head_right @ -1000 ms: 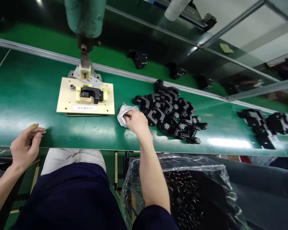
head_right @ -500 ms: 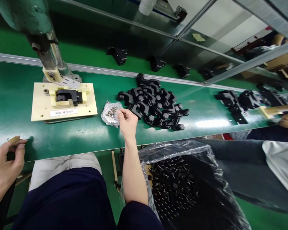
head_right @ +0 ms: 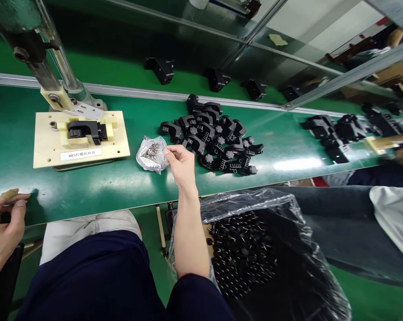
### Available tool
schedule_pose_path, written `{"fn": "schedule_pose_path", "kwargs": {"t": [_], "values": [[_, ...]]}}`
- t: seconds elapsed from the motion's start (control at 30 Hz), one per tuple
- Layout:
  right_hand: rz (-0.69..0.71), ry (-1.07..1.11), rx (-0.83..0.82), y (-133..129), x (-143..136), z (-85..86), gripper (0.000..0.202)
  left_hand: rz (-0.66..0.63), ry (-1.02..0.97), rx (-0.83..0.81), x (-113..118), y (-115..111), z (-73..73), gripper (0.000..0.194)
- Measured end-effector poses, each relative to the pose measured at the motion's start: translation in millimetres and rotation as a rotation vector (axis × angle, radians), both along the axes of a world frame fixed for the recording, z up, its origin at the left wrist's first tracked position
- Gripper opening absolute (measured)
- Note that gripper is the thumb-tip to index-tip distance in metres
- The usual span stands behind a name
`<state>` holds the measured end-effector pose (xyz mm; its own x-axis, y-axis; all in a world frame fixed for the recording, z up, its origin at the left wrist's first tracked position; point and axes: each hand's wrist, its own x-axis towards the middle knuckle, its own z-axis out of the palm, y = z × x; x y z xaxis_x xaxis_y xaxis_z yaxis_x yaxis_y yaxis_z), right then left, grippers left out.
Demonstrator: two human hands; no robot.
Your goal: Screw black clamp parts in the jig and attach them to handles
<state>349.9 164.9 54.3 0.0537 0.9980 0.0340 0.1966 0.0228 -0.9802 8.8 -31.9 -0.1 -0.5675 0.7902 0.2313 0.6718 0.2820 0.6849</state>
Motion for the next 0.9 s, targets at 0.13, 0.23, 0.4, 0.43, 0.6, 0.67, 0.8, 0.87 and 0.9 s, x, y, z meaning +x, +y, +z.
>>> {"fn": "schedule_pose_path", "kwargs": {"t": [0.13, 0.23, 0.4, 0.43, 0.6, 0.67, 0.8, 0.87, 0.9], "values": [[0.113, -0.342, 0.029, 9.9, -5.1, 6.7, 0.011, 0.059, 0.070, 0.082, -0.8, 4.2, -4.3, 0.028], [0.180, -0.541, 0.055, 17.9, -9.4, 13.9, 0.013, 0.056, 0.059, 0.088, -1.3, 5.1, -7.2, 0.028], [0.288, -0.776, -0.019, 21.6, -15.4, 19.2, 0.021, 0.038, 0.013, 0.102, -1.6, 3.5, -7.1, 0.033], [0.303, -0.850, -0.048, 21.2, -17.5, 18.8, 0.022, 0.036, 0.001, 0.099, -1.3, 3.5, -5.8, 0.034], [0.340, -1.130, -0.089, 21.2, -29.3, 15.5, 0.014, 0.037, -0.052, 0.086, 1.1, 5.0, 0.5, 0.042], [0.365, -1.110, -0.075, 22.3, -29.8, 15.2, 0.014, 0.037, -0.074, 0.088, 1.4, 5.2, 0.5, 0.046], [0.303, -0.749, -0.067, 21.3, -19.2, 14.9, 0.015, 0.031, -0.095, 0.085, 1.6, 5.0, -0.4, 0.047], [0.220, -0.431, -0.101, 18.9, -12.0, 14.5, 0.013, 0.038, -0.096, 0.083, 2.2, 5.1, 0.8, 0.045], [0.189, -0.303, -0.123, 17.4, -8.9, 14.5, 0.013, 0.044, -0.097, 0.082, 2.3, 5.1, 1.4, 0.045]]}}
